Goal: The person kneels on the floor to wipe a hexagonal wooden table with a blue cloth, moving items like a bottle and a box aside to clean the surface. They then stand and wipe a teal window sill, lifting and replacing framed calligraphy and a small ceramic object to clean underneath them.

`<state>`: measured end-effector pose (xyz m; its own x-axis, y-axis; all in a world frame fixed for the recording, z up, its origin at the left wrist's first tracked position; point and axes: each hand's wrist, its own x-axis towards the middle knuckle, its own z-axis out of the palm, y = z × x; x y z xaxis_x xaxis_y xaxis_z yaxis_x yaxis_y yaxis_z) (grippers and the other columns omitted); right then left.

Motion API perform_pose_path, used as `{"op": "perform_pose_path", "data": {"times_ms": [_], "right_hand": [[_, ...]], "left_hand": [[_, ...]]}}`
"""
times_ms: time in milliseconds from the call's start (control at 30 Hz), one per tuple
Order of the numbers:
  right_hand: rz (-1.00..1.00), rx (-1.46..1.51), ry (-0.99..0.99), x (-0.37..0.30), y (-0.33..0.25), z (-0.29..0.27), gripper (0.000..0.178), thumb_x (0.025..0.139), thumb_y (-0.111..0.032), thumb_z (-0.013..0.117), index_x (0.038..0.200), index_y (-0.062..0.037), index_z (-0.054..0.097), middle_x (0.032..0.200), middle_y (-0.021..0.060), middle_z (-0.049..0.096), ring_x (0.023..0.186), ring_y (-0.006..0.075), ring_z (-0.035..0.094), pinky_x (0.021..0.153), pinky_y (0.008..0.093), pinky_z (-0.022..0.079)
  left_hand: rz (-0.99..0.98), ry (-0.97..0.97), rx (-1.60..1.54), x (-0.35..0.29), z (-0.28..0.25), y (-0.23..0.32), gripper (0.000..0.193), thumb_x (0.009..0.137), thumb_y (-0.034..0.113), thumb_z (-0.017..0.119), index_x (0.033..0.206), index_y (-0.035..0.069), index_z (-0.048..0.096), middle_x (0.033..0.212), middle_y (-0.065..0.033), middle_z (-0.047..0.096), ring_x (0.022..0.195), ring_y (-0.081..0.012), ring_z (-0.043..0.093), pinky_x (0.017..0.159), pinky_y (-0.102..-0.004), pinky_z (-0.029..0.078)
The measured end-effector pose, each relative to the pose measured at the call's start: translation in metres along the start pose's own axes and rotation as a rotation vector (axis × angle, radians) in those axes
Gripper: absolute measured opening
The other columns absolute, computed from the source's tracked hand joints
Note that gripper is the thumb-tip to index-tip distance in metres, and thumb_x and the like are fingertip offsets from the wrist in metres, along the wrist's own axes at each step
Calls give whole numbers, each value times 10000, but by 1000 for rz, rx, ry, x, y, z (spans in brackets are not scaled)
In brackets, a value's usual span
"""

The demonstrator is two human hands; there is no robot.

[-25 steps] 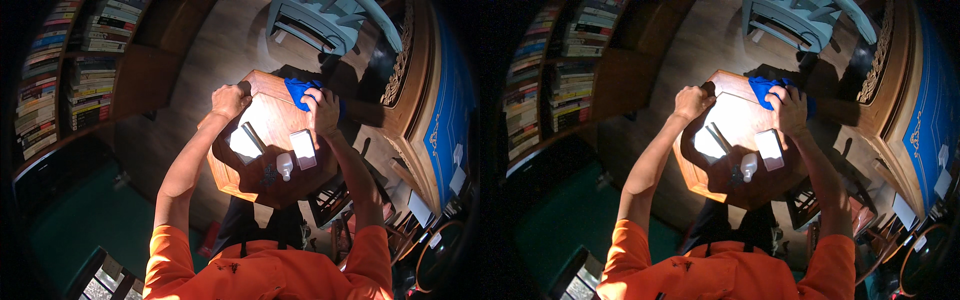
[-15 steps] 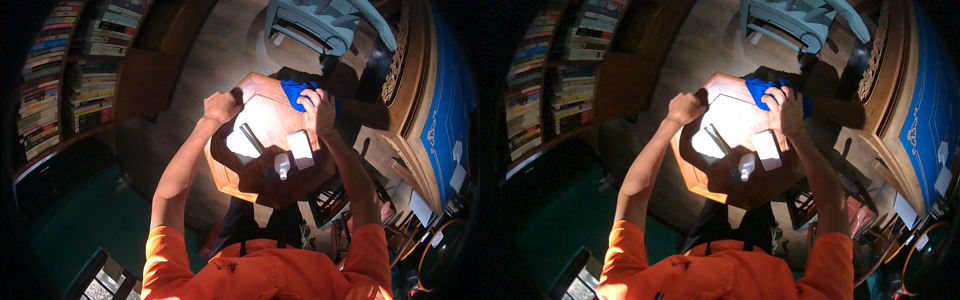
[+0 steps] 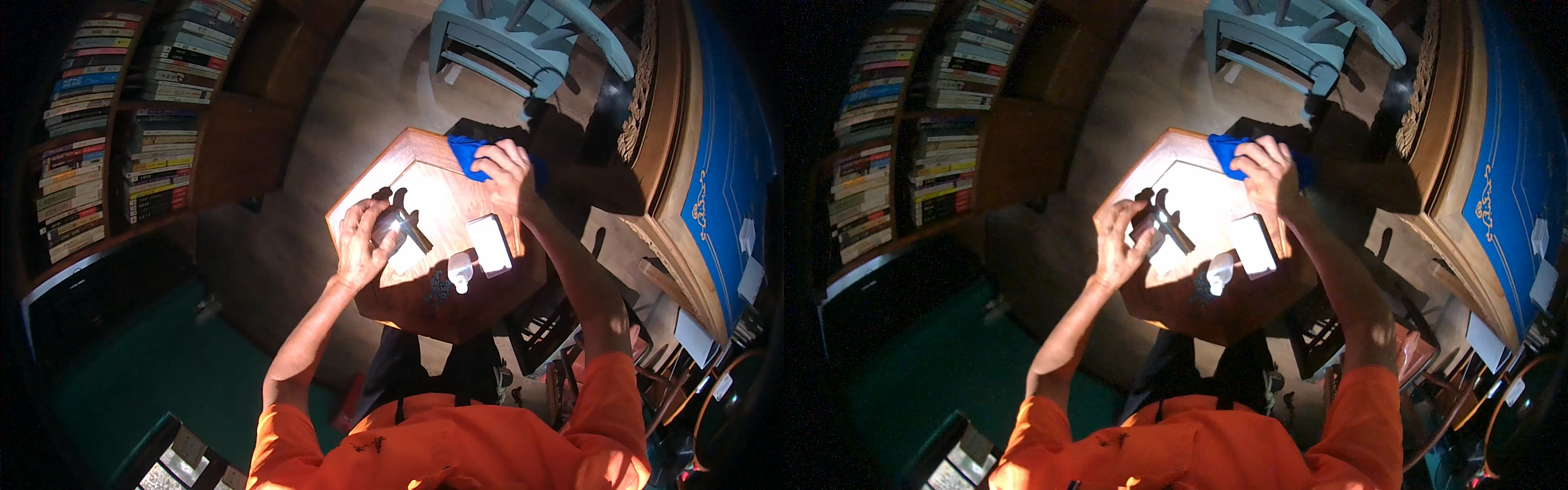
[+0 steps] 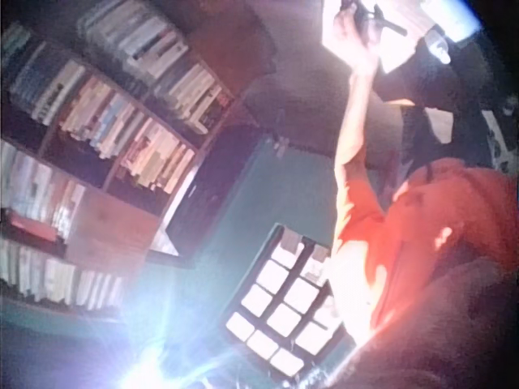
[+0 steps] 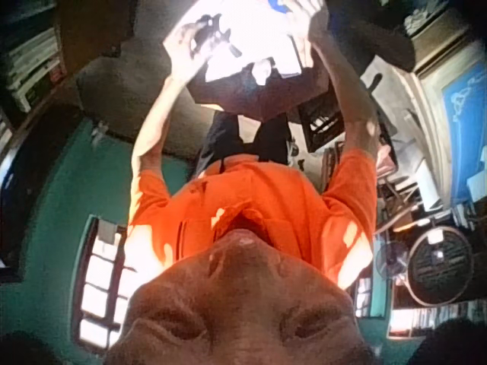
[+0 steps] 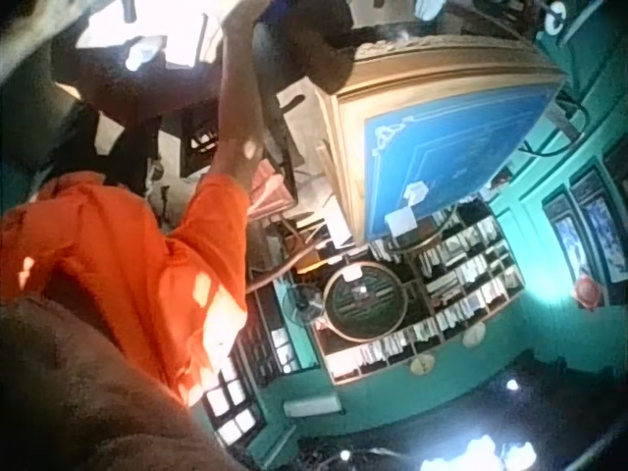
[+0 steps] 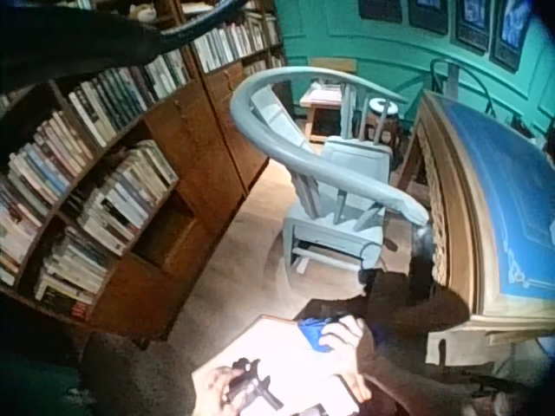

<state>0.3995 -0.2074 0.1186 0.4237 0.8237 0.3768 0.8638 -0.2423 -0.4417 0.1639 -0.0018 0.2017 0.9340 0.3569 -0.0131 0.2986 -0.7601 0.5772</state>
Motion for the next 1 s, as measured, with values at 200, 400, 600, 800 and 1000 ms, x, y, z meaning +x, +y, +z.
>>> {"op": "perform_pose_path", "data": {"times_ms": [200, 400, 600, 800, 1000], "right_hand": [[-244, 259, -170, 71, -49, 65, 285, 643, 7, 645, 868, -164, 678, 1080, -61, 620, 1034, 194, 506, 842, 362, 362], [-354, 301, -398, 99, -70, 86, 295, 682, -15, 671, 906, -203, 714, 1112, -63, 602, 1102, 192, 495, 890, 399, 365], [-132, 161, -212, 56, -23, 28, 274, 700, -19, 650, 899, -203, 689, 1119, -91, 598, 1095, 172, 500, 841, 372, 361], [119, 37, 34, -26, -14, -21, 353, 597, 54, 638, 883, -148, 679, 1058, -16, 617, 992, 237, 540, 782, 391, 421], [285, 63, 62, -63, -27, -39, 372, 594, 55, 640, 909, -140, 676, 1065, -9, 617, 1005, 266, 529, 816, 386, 457]], "left_hand": [[-42, -67, 89, -27, 13, -4, 644, 722, 276, 812, 1270, 71, 542, 1296, -203, 471, 1192, -398, 458, 1007, -473, 399], [5, -34, 151, -27, 11, 5, 687, 690, 274, 827, 1269, 54, 530, 1309, -203, 463, 1210, -384, 453, 1015, -474, 390], [157, -42, -77, -19, 7, 32, 625, 706, 207, 812, 1246, 36, 547, 1272, -200, 518, 1175, -380, 511, 990, -456, 422], [161, -299, -207, 22, 29, 60, 610, 747, 162, 784, 1287, 48, 525, 1244, -199, 553, 1105, -399, 573, 933, -448, 485], [597, -551, 117, 66, 50, 89, 661, 740, 138, 766, 1352, 137, 515, 1340, -176, 501, 1219, -354, 515, 1027, -466, 432]]}}
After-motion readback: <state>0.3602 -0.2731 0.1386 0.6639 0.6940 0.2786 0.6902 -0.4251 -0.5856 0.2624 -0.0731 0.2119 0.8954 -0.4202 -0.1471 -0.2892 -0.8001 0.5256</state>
